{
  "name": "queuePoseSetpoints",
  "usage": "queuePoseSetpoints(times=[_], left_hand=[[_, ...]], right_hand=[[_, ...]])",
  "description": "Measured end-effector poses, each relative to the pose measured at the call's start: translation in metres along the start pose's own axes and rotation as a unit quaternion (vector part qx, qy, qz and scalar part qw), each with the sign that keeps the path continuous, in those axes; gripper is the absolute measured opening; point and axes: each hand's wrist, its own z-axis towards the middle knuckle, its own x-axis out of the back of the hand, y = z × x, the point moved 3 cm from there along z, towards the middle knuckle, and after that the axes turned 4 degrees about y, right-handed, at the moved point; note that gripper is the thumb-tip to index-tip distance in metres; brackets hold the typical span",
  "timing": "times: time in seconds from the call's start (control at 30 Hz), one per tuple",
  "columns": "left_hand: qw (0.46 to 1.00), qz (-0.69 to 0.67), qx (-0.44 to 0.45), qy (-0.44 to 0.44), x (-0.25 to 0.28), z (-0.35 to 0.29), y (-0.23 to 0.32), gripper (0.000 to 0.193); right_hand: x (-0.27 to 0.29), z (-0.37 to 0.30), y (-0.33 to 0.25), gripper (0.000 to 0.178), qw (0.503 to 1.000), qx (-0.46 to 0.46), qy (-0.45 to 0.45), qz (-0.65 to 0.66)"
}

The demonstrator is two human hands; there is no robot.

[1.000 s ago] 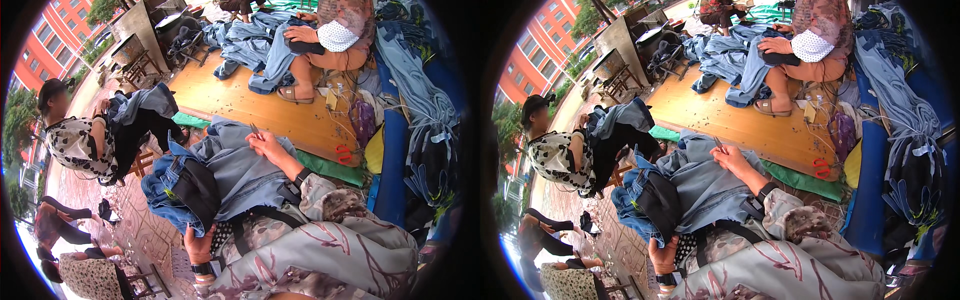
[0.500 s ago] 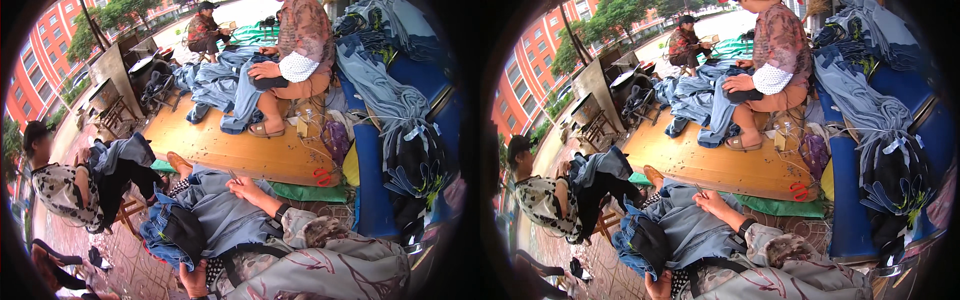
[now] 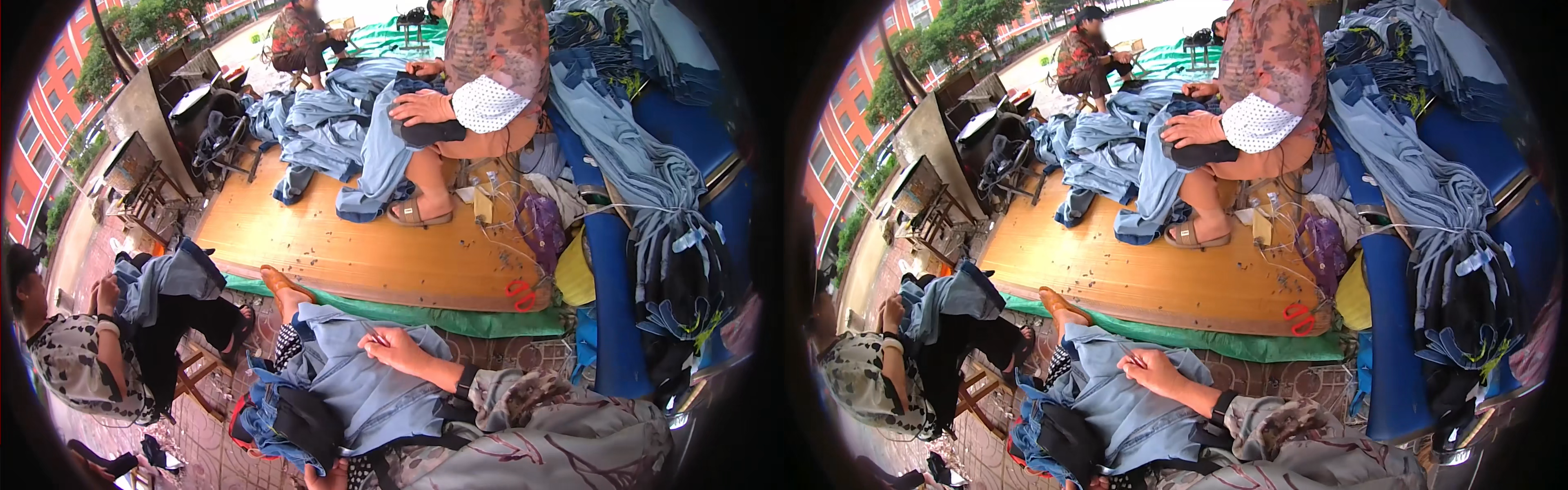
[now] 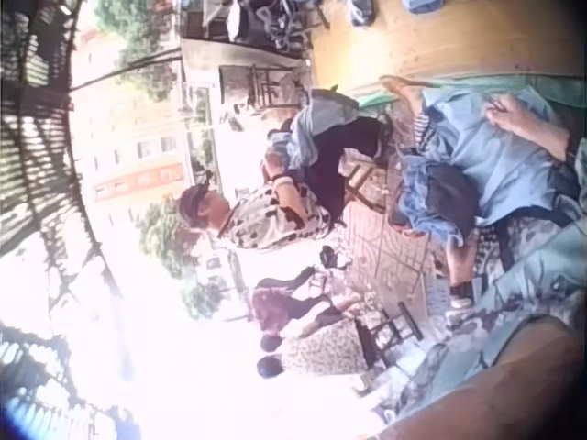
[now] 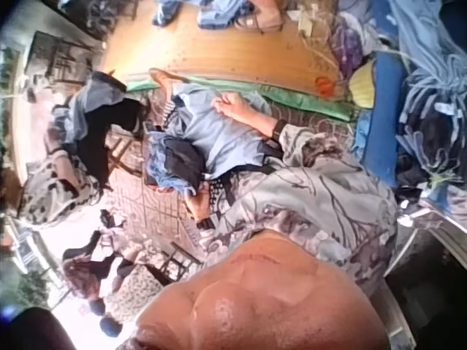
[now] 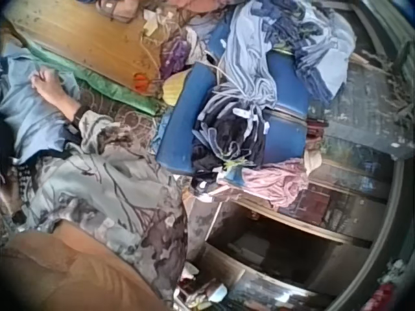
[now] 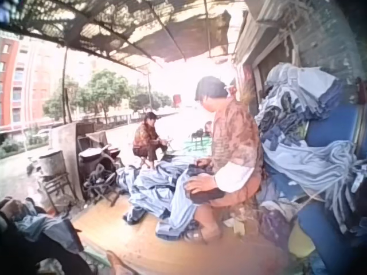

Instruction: The recorder uses scissors and thread to trim loose threads and repair denim jeans.

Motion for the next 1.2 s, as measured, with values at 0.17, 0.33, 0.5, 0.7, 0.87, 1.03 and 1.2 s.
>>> queuePoseSetpoints(times=[0.17, 0.33, 0.5, 0.7, 0.87, 1.03, 1.2], left_hand=[[0.935, 0.294, -0.06, 0.188, 0.005, 0.01, -0.006, 0.03], [0.922, 0.296, -0.057, 0.243, -0.012, 0.004, -0.018, 0.029], [0.926, 0.295, -0.073, 0.223, -0.011, -0.006, -0.026, 0.031], [0.976, 0.111, -0.044, 0.183, 0.003, -0.009, -0.04, 0.031], [0.994, 0.01, -0.023, 0.102, 0.008, 0.004, -0.04, 0.033], [1.0, -0.025, -0.014, -0.012, 0.013, 0.02, -0.033, 0.035], [1.0, -0.009, 0.02, -0.01, 0.016, 0.03, -0.026, 0.033]], right_hand=[[0.007, 0.003, 0.008, 0.016, 0.999, -0.041, 0.018, 0.015], [0.014, 0.01, 0.013, 0.015, 0.998, -0.065, 0.006, 0.013], [0.013, 0.011, 0.015, 0.015, 0.997, -0.077, -0.01, 0.019], [0.002, 0.005, 0.013, 0.015, 0.996, -0.078, -0.016, -0.03], [-0.001, 0.003, 0.017, 0.016, 0.996, -0.087, -0.018, -0.032], [-0.005, 0.005, 0.028, 0.018, 0.997, -0.058, -0.005, -0.05], [-0.001, 0.0, 0.02, 0.018, 0.997, -0.033, 0.025, -0.069]])
